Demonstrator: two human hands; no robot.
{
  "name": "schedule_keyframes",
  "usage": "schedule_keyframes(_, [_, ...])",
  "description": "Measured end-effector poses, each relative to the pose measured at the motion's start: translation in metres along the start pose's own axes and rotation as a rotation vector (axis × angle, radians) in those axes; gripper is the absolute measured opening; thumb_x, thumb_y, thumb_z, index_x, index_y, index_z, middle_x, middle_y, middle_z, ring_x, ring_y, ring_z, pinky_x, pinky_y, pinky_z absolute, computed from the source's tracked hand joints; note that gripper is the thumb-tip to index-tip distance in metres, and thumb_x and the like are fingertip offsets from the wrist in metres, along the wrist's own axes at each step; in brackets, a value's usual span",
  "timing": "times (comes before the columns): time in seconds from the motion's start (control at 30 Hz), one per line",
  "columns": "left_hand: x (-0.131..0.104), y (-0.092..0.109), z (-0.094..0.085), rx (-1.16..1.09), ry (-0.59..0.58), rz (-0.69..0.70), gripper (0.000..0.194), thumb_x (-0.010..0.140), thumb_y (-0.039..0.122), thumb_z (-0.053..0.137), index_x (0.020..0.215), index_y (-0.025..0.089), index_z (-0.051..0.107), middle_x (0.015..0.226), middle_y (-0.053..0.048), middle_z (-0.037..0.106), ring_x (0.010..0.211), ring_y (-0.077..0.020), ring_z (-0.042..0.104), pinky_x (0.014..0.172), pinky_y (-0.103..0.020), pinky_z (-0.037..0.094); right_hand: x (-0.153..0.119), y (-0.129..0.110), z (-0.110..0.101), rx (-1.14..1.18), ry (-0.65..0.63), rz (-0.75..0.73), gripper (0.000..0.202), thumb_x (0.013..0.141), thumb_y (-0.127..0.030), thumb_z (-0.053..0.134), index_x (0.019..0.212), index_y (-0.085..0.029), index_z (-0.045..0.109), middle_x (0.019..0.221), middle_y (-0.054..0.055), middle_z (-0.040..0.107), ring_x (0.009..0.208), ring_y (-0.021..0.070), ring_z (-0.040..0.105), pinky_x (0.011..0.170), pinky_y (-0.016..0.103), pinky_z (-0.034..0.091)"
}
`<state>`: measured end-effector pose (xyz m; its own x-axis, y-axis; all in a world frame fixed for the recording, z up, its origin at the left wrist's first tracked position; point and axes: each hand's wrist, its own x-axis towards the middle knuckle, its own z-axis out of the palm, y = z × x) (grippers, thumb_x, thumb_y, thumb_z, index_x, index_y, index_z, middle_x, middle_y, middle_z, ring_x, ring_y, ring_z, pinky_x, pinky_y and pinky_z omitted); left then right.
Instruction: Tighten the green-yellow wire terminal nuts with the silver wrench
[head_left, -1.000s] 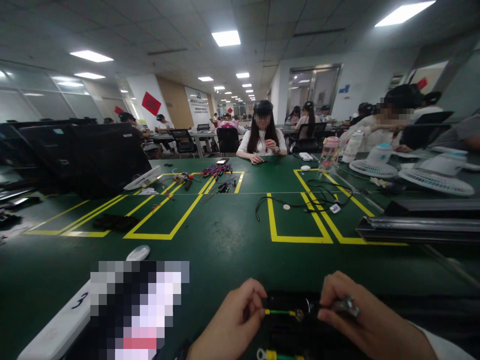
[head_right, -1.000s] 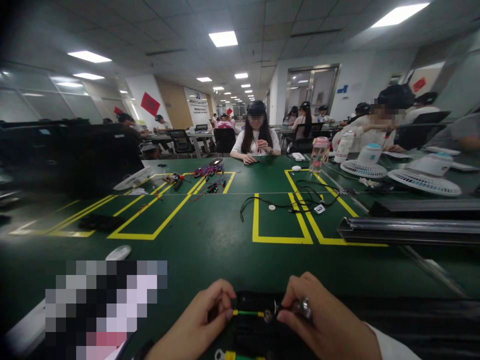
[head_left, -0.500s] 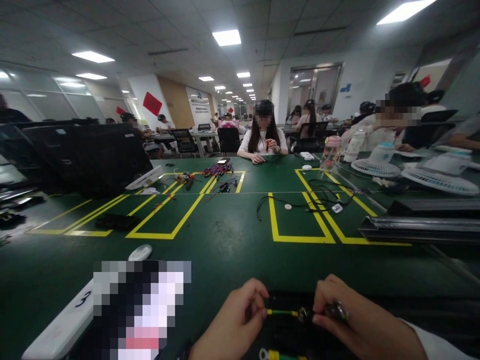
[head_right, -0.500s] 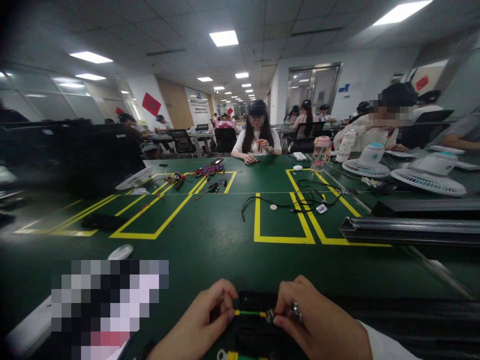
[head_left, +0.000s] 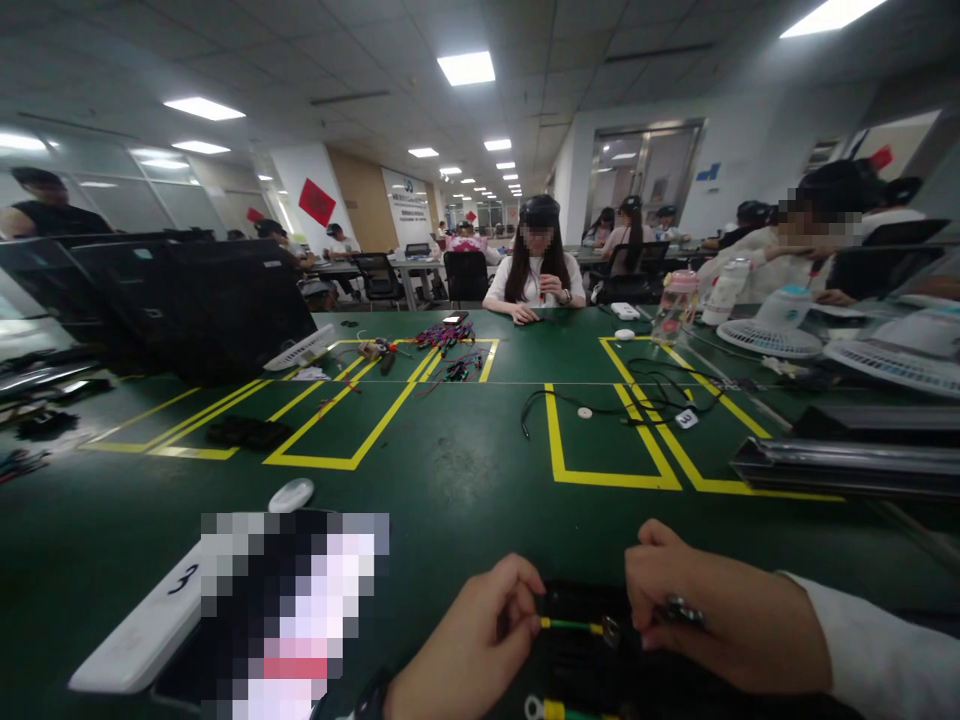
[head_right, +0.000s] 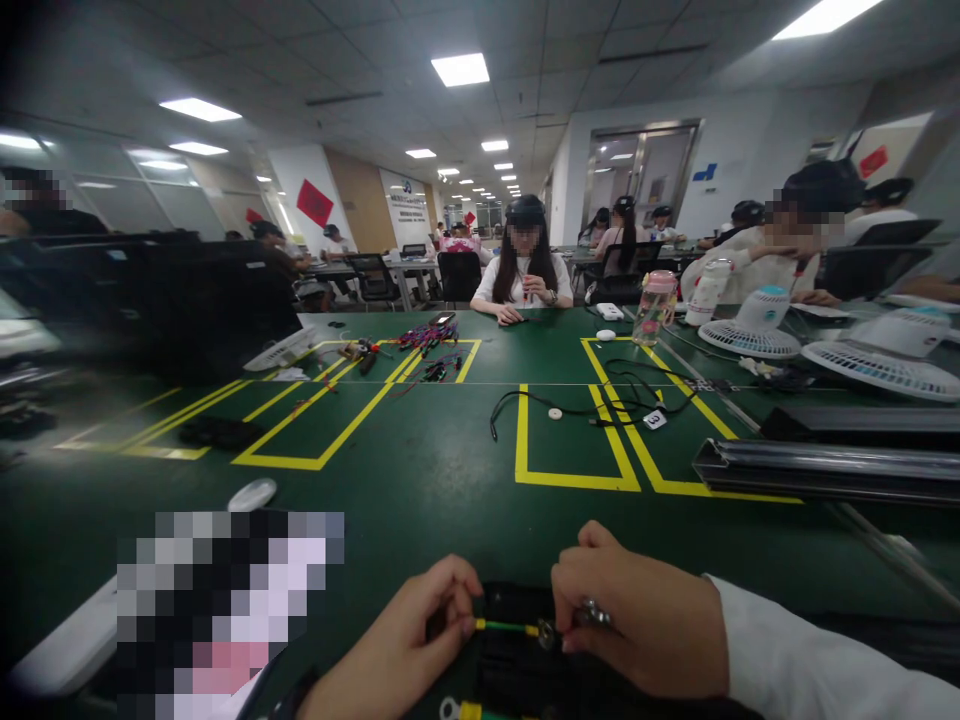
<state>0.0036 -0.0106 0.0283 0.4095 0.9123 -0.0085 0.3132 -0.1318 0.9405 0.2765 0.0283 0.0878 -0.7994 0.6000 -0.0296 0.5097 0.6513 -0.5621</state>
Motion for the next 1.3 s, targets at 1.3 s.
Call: schedule_keyframes(1.3, [0.002,-0.007,0.0,-0.035,-0.004,-0.045,0.025,0.084,0.0,0.053,0.102,0.017,0.057,0.073,0.006,0.052,0.064,-0.013,0.047,0.059,-0.025,0.036,-0.018,0.004,0.0,0.044,0.087,0.226,0.015,0.086,-0.013,0.063,0.086,-0.027,0.055,0.091,0.003,0.062,0.072,0.02,0.063,0.063,0.031,0.054])
